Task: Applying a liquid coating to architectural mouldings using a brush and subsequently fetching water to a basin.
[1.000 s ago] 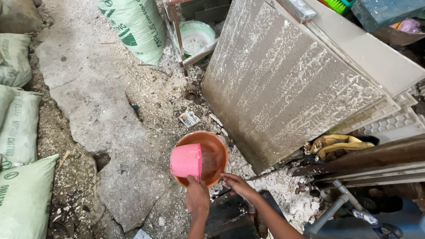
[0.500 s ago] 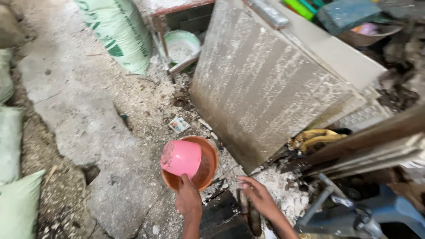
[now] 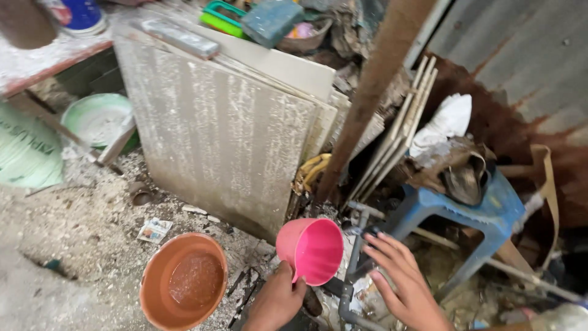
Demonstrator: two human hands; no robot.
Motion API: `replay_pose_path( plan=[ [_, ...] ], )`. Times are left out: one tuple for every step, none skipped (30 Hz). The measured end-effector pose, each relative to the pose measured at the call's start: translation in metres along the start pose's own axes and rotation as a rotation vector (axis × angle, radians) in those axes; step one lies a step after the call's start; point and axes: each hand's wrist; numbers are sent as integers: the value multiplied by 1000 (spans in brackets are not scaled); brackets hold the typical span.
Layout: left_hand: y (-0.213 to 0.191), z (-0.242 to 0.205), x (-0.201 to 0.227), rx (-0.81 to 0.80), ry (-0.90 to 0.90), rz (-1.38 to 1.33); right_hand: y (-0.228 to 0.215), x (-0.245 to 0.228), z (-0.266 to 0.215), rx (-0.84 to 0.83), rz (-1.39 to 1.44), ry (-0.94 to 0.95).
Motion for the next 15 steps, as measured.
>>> replay_pose_path(
  plan=[
    [21,16,-12,-14,5,14,3,5,6,11,-2,16],
    [42,31,-25,84,105,-85,7,8,12,-19,-65,23],
    [63,45,-37,188,203,-193,8,12,20,-55,-129,21],
    [79,54,-43,181,207,-189,10,13,24,-51,-132,28],
    [92,66,-48,251,320,-327,10,17,32,9,-217,-32],
    [105,79,-52,319,434,-466,9,20,40,69,-302,-92],
    [90,64,-28,321,444,-463,13,18,46,78,-307,-96],
    [74,48,-4,182,220,-585,17,15,53,72,-238,-52],
    [63,31,17,35,-14,-702,23,13,57,57,-165,-6],
    [67,35,15,34,-13,-703,24,9,61,56,-167,-7],
    [71,38,14,42,35,-780,24,4,65,93,-217,22],
    [75,41,12,50,83,-857,26,-1,69,130,-267,50],
    [76,40,15,52,84,-858,27,0,68,129,-267,48],
    [77,39,18,71,29,-852,28,1,68,168,-276,55],
    [78,38,22,91,-26,-846,29,3,69,205,-284,62]
  ],
)
Point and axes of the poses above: each hand's wrist, its own z-axis towards the middle knuckle, its own y-axis out of the palm, x = y × z, and after that the axes turned 7 degrees about -x, right-handed
